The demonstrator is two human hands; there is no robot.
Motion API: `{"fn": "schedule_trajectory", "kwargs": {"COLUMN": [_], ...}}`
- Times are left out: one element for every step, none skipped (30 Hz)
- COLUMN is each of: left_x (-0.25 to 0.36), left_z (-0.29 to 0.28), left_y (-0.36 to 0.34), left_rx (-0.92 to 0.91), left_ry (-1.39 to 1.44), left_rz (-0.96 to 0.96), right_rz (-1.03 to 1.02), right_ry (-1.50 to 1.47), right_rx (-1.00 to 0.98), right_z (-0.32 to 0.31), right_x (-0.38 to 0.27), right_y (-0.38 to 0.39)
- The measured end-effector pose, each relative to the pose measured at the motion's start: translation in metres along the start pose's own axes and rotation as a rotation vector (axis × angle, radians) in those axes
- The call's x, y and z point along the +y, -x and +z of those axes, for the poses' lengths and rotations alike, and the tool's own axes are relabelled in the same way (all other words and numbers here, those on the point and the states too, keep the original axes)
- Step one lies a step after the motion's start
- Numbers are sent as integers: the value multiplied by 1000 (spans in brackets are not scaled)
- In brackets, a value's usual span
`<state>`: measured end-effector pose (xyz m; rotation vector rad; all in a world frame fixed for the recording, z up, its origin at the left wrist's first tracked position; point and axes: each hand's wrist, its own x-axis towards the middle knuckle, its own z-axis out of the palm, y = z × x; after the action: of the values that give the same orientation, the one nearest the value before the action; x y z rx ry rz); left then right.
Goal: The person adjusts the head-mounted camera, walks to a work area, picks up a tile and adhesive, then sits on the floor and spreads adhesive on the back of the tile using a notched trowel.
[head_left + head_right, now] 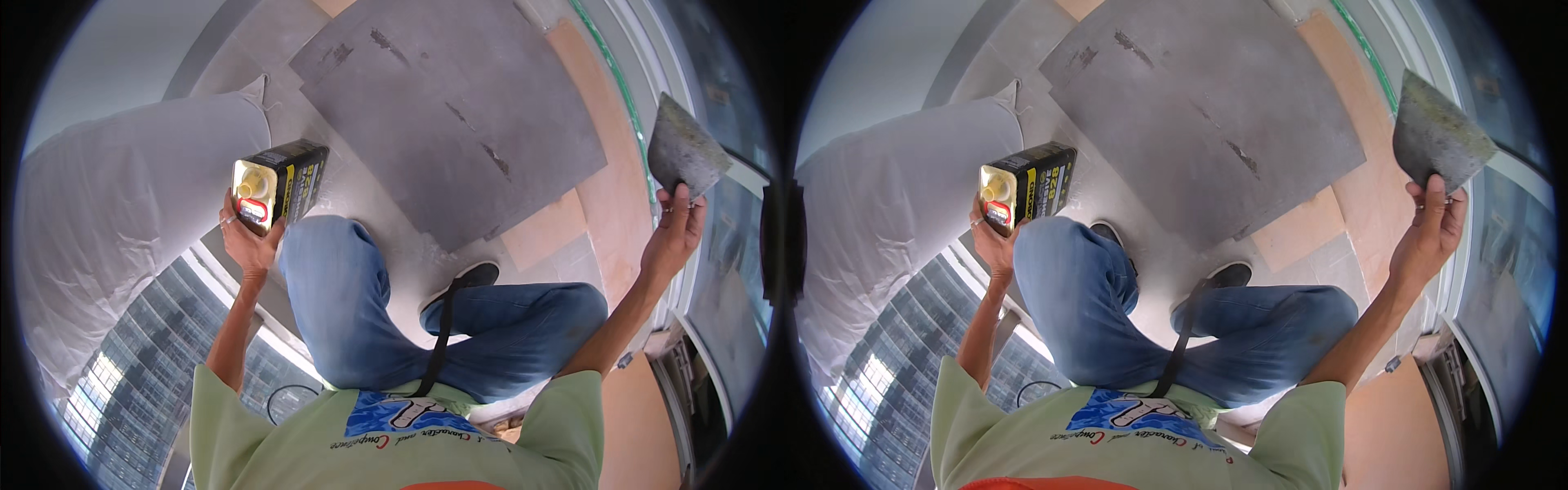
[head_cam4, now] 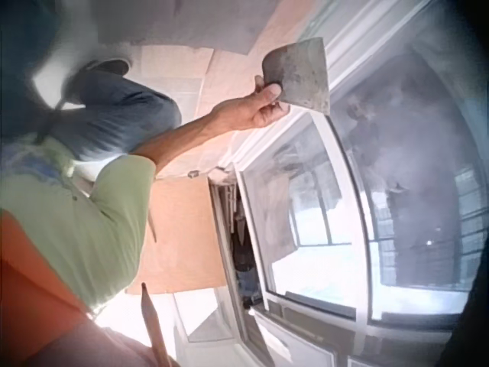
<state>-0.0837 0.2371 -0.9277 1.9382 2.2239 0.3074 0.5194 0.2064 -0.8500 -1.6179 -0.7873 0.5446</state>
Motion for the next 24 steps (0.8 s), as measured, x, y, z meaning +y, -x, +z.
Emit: {"fn": "schedule_trajectory", "kwargs": {"left_x": [-1, -1, -2, -1, -1, -1, 0, 1, 2, 3, 5, 7, 10, 13, 16, 20, 20, 19, 16, 10, 0, -13, -28, -46], "left_z": [1, 2, 4, 4, 5, 5, 6, 6, 5, 5, 4, 3, 4, 4, 7, 11, 11, 12, 15, 17, 20, 22, 25, 27], "left_y": [2, 3, 4, 6, 5, 5, 4, 3, 2, 1, 1, 1, 4, 9, 12, 21, 23, 27, 27, 26, 24, 19, 26, 31], "left_rx": [13, 31, 65, 51, 67, 77, 82, 70, 72, 61, 53, 94, 104, 83, 124, 151, 116, 95, 99, 135, 185, 207, 248, 199], "left_ry": [16, 36, 55, 45, 48, 48, 41, 20, 8, -11, -16, 26, 53, 69, 91, 123, 144, 211, 187, 193, 250, 229, 336, 282], "left_rz": [14, 30, 73, 42, 31, 60, 49, 12, 6, -13, -58, -2, 2, -62, -93, -52, -139, -161, -180, -113, -27, -31, -60, -103], "right_rz": [-76, -136, -188, -200, -212, -253, -259, -257, -260, -274, -316, -376, -360, -355, -150, 80, 160, 238, 159, 71, 128, 151, 172, 197], "right_ry": [-48, -104, -161, -195, -289, -356, -406, -451, -437, -453, -318, -210, -120, -30, -339, -652, -695, -740, -504, -268, -332, -353, -377, -399], "right_rx": [-10, -35, -44, 4, 6, -82, -106, -116, -119, -145, -159, -257, -282, -368, -519, -644, -603, -556, -376, -198, -255, -222, -187, -148], "right_z": [4, 9, 18, 25, 38, 48, 57, 65, 72, 78, 84, 88, 88, 88, 96, 105, 96, 89, 82, 75, 67, 57, 49, 41], "right_x": [-2, -5, -7, -11, -13, -16, -20, -24, -25, -25, -21, -14, -5, 8, 26, 45, 65, 84, 103, 116, 124, 128, 130, 130], "right_y": [-5, -10, -14, -15, -19, -19, -17, -15, -10, -8, -6, -5, -8, -11, -25, -36, -29, -22, -5, 7, 15, 26, 37, 47]}}
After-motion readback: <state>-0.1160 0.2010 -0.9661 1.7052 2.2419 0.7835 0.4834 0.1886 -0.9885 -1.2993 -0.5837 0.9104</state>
